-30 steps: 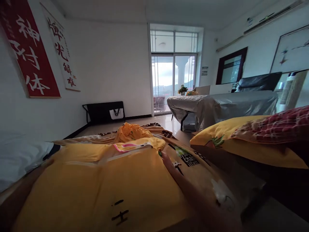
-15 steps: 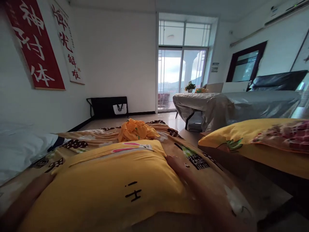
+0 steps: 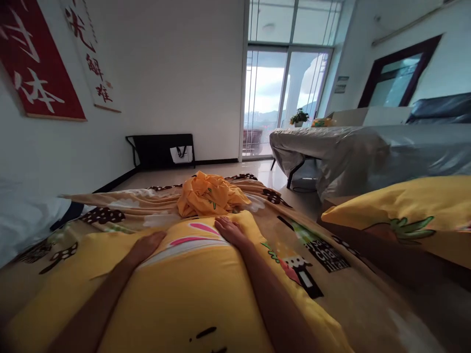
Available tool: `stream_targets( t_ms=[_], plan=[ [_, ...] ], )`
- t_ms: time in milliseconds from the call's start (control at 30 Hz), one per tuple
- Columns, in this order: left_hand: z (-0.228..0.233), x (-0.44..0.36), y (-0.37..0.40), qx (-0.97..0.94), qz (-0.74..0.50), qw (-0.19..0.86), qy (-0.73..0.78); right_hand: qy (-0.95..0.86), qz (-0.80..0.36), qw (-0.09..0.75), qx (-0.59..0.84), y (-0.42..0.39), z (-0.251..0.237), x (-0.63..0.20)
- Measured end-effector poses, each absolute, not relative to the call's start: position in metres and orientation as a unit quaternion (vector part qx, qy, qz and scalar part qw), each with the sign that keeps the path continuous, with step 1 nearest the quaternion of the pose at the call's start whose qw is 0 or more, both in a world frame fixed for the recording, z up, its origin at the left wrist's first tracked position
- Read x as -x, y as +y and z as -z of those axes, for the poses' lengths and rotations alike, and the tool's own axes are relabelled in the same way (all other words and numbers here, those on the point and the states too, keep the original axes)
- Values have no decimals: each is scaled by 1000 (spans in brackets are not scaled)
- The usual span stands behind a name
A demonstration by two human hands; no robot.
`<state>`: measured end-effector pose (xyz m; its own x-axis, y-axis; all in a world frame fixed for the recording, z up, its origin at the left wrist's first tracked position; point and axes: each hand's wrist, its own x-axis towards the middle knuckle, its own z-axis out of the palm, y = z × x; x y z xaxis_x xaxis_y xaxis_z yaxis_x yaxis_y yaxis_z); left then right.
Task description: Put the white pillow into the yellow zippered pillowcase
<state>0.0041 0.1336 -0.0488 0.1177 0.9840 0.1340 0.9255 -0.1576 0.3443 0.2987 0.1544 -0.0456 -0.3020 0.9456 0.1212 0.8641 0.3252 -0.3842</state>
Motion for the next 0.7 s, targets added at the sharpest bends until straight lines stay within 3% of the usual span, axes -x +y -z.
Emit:
stream_targets(
  t_ms=[133,433,600,700],
  plan=[
    [67,5,134,-727,-148,133,657,-788,-184,202,552,155,73,-324],
    [47,6,128,-700,-166,183,670,-781,-229,283,507,157,64,-347],
    [43,6,123,-710,-167,161,664,-778,-155,302,529,144,45,-362],
    [42,7,122,-720,-167,154,655,-768,-88,252,582,117,16,-366]
  ],
)
